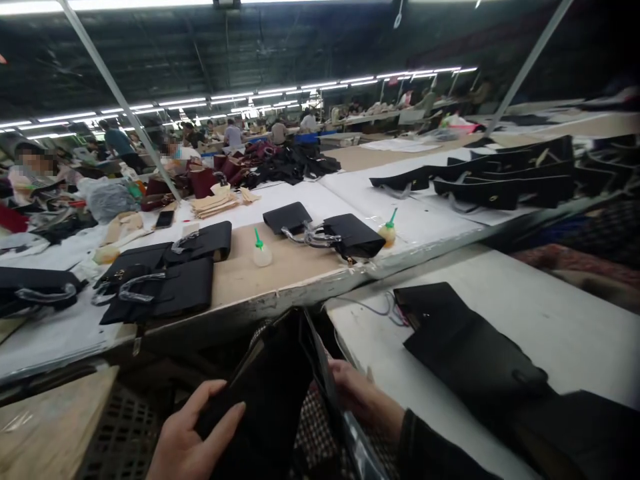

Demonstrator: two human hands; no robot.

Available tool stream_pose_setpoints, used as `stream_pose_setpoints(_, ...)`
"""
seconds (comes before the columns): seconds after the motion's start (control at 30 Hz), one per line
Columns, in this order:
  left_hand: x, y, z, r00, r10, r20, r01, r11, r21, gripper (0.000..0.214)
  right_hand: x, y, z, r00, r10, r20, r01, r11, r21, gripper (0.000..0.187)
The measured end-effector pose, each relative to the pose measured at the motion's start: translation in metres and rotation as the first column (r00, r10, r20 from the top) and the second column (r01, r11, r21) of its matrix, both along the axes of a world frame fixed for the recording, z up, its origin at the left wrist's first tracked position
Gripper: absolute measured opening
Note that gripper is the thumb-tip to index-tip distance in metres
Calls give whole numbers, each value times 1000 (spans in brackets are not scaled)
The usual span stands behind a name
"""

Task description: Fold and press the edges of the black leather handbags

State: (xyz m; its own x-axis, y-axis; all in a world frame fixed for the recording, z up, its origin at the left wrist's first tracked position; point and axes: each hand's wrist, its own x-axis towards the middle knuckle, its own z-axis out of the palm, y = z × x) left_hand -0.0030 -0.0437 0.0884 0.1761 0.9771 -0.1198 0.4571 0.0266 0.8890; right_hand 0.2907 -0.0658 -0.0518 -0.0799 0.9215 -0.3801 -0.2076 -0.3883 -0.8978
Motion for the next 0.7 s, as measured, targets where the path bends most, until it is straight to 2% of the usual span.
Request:
stream_pose_setpoints(0.07,-5,1,1,997,-32,-70,33,999,4,42,24,11,9,997,-58,59,58,998,6,35)
stream_pose_setpoints(0.13,-4,1,-5,991,-66,-118,63,998,-26,40,44,23,37,961,-184,206,146,972,186,37)
stream_pose_setpoints(0.17,-2,1,-9,989,-76,-130,70,996,-49,40,48,30,55,944,-201,261,114,943,313,34)
stream_pose_setpoints(0.23,3,-1,-17,989,-65,-136,53,994,-96,40,42,48,94,925,-88,371,-136,833,536,25)
stream_pose_setpoints(0.27,5,-2,-21,990,-48,-134,33,993,-112,41,32,58,111,904,12,427,-288,755,589,22)
stream_pose_setpoints(0.33,5,-3,-24,990,-16,-138,-2,992,-125,42,5,79,132,806,214,552,-558,587,587,24)
stream_pose_setpoints(0.4,0,-3,-24,988,-11,-152,-10,990,-138,44,-22,99,135,693,342,635,-714,451,536,23)
stream_pose_setpoints(0.47,-9,-3,-22,988,-33,-151,4,982,-190,46,-42,116,127,601,426,676,-797,378,470,19)
stream_pose_setpoints(0.5,-13,-3,-22,990,-39,-139,7,976,-220,46,-48,123,121,567,452,689,-822,369,434,19)
stream_pose_setpoints(0.57,-21,-5,-21,996,-11,-87,-12,966,-260,45,-54,133,112,528,469,708,-842,396,365,24)
stream_pose_setpoints(0.63,-28,-7,-21,998,53,-28,-58,961,-271,44,-57,139,107,512,472,718,-843,436,314,29)
stream_pose_setpoints(0.7,-34,-8,-22,994,111,22,-100,954,-284,43,-58,141,106,505,492,709,-845,448,291,29)
